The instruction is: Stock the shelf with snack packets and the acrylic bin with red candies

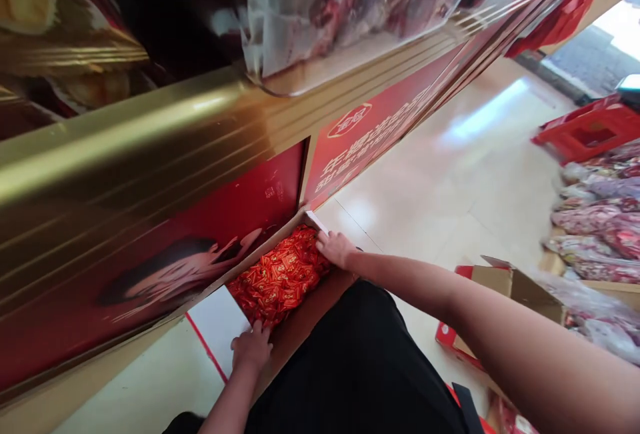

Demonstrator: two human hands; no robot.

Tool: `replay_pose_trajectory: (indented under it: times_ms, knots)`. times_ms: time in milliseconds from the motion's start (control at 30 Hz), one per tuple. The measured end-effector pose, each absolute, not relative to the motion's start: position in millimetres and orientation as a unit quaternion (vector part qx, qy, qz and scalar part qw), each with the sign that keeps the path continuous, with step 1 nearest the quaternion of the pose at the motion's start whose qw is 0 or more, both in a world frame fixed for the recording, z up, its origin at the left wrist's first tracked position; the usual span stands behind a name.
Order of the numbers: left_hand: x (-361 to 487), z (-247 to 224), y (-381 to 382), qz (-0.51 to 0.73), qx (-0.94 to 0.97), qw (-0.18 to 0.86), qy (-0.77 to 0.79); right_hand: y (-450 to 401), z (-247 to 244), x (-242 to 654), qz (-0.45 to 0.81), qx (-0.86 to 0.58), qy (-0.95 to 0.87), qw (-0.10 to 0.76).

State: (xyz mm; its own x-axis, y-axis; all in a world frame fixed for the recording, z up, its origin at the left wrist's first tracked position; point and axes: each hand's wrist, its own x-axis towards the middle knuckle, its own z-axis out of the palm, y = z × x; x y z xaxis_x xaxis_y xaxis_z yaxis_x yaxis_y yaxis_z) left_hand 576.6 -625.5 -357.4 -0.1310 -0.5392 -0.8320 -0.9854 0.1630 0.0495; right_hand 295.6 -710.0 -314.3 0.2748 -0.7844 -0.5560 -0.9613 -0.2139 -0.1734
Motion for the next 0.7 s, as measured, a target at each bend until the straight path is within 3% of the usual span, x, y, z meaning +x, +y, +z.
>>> replay_pose_trajectory:
  times_ms: [100, 233, 400, 533, 700]
  knots:
    - [577.4, -353.7, -620.8, 0.278, -0.634, 0.272, 0.668, -706.7, -318.1, 271.5, 0.1, -0.686, 0.684, 0.228]
    - [599.8, -352.1, -611.4, 0.245, -0.761, 0.204, 0.565, -700.1, -335.4, 268.4, 0.027, -0.54, 0.783, 0.308]
    - [656.7, -341.3, -611.8, 0.316, -0.839, 0.172, 0.408, -707.4, -324.5, 273.1, 0.02, -0.551, 0.757, 0.352]
    - [700.5, -301.4, -596.6, 0.364, -0.855, 0.068, 0.364, -711.1, -285.8, 261.9, -0.012, -0.558, 0.754, 0.347]
    - [733.1, -211.6, -557.4, 0.388, -0.86, -0.071, 0.325, -704.5, -215.0, 239.2, -0.057, -0.595, 0.711, 0.371]
